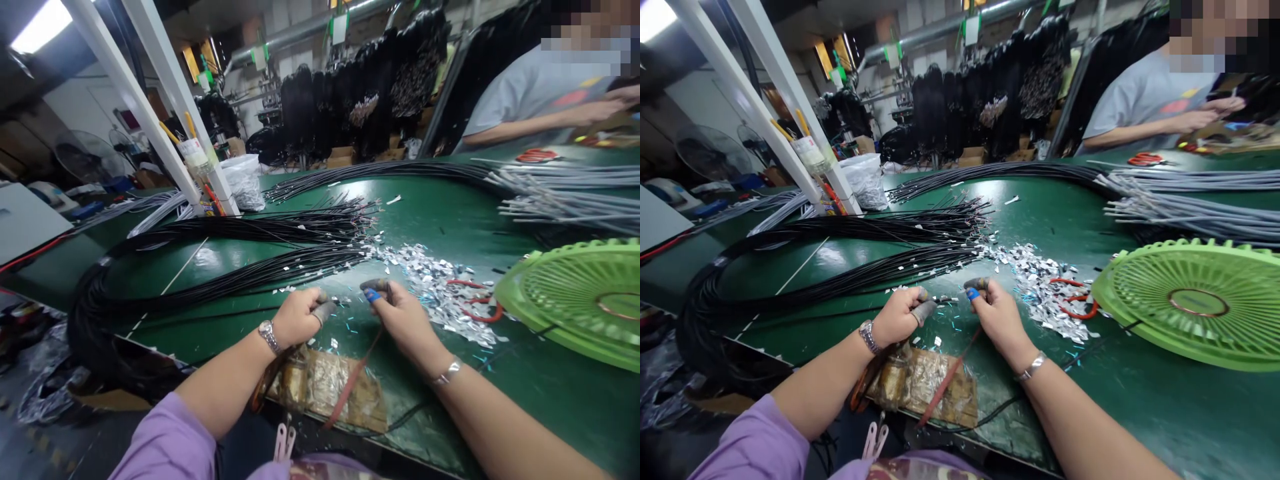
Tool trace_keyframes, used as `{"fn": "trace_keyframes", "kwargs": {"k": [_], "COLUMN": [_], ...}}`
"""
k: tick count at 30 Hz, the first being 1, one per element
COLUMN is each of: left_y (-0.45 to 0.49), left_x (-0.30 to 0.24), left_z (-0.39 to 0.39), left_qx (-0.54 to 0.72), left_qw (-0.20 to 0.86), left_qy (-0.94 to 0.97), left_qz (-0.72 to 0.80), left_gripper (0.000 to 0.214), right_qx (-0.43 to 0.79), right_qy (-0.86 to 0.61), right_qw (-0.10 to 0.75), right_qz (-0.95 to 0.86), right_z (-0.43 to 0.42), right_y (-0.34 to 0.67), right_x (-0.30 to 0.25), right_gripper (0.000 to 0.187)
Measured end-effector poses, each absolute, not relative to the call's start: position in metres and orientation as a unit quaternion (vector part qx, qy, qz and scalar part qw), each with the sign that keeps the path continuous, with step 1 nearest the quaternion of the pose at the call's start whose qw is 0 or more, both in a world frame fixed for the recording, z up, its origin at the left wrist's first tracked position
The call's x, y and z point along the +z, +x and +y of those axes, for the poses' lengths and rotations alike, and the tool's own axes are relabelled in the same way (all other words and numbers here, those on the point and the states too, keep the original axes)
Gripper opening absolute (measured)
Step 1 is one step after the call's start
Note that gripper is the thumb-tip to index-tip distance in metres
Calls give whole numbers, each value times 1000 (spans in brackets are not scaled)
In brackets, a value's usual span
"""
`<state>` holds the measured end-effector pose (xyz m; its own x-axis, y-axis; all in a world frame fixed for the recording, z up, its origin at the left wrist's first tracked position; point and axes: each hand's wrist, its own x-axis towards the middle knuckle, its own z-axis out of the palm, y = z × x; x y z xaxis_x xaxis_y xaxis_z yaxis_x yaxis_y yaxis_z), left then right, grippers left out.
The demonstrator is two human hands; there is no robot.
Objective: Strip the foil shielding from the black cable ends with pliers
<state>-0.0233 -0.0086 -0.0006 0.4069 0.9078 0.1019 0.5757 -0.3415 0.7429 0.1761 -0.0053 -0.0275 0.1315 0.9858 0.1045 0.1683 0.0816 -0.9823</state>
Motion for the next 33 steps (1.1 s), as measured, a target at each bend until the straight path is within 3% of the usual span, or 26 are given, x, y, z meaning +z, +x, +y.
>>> {"fn": "trace_keyframes", "kwargs": {"k": [3,8,12,18,24,29,33], "left_y": [-22,-20,-20,-20,-21,-22,-20], "left_x": [-2,-4,-4,1,0,-1,0], "left_z": [-7,-6,-7,-15,-16,-16,-14], "left_qx": [277,283,278,208,174,185,241], "left_qw": [406,414,311,112,36,61,193], "left_qy": [718,707,755,830,868,868,833], "left_qz": [493,499,506,505,464,457,459], "left_gripper": [24,21,14,11,12,9,9], "right_qx": [398,452,462,504,543,606,689], "right_qy": [-514,-464,-467,-469,-478,-462,-427], "right_qw": [508,484,451,473,487,485,469], "right_qz": [-565,-588,-604,-550,-489,-428,-352], "right_z": [-9,-18,-25,-29,-32,-30,-28], "right_y": [172,163,156,147,145,146,147], "right_x": [-31,-26,-17,-16,-17,-19,-21], "right_gripper": [22,24,24,33,34,32,28]}}
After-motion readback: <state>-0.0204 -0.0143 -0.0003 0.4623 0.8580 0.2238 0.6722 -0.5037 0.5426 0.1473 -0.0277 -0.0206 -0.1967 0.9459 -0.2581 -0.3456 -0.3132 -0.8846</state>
